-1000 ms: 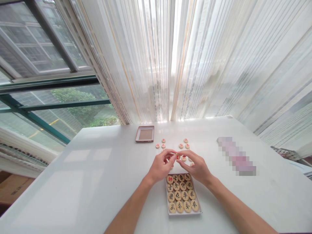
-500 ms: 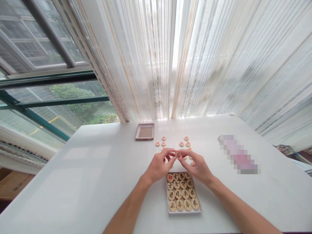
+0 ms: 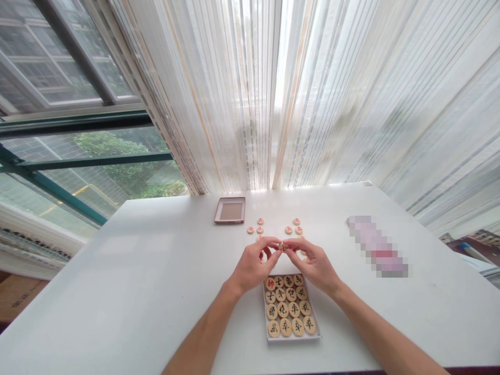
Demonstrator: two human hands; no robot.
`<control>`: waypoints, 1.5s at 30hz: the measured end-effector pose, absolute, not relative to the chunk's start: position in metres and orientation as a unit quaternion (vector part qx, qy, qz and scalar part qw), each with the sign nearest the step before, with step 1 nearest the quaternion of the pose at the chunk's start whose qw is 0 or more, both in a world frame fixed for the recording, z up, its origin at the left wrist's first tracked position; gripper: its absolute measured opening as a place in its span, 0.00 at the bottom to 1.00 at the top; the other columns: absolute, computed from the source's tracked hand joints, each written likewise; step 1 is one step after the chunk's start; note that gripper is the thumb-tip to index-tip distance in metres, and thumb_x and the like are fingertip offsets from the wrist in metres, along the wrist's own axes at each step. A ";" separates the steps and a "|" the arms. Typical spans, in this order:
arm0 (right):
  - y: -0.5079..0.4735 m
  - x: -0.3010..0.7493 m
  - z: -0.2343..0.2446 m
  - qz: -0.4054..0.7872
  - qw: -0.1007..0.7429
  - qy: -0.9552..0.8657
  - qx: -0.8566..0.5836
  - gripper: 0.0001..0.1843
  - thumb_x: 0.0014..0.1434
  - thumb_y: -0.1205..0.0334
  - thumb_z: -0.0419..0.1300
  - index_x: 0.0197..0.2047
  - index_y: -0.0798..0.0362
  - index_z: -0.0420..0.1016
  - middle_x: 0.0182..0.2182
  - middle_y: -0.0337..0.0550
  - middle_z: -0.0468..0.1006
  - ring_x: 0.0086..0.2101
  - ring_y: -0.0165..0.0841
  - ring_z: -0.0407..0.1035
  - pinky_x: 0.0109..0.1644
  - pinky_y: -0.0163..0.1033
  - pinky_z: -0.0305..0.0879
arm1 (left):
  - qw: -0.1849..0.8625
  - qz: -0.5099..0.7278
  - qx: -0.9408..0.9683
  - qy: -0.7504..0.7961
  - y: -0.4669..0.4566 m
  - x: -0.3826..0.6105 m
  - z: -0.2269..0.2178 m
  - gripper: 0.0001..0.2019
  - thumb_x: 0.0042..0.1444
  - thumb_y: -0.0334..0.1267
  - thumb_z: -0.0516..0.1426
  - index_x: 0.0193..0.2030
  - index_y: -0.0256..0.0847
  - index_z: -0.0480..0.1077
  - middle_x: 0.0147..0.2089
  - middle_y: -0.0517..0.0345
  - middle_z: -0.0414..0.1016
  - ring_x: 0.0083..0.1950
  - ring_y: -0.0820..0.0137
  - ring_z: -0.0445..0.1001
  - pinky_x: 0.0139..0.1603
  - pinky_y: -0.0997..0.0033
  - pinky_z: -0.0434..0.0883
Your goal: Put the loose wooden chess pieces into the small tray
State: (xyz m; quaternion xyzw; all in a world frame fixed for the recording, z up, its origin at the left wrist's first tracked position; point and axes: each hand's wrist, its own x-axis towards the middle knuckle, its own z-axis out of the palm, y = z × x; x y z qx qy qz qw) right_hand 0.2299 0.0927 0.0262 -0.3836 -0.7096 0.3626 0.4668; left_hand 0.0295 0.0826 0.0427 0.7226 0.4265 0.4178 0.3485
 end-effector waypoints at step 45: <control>0.092 0.223 0.027 0.542 0.486 -0.602 -0.329 0.10 0.63 0.53 0.64 0.43 0.51 0.75 0.35 0.41 0.80 0.38 0.34 0.77 0.46 0.43 0.75 | 0.294 0.422 0.745 0.425 0.081 0.035 0.034 0.08 0.65 0.39 0.56 0.48 0.43 0.71 0.43 0.56 0.79 0.32 0.73 0.75 0.32 0.73 0.70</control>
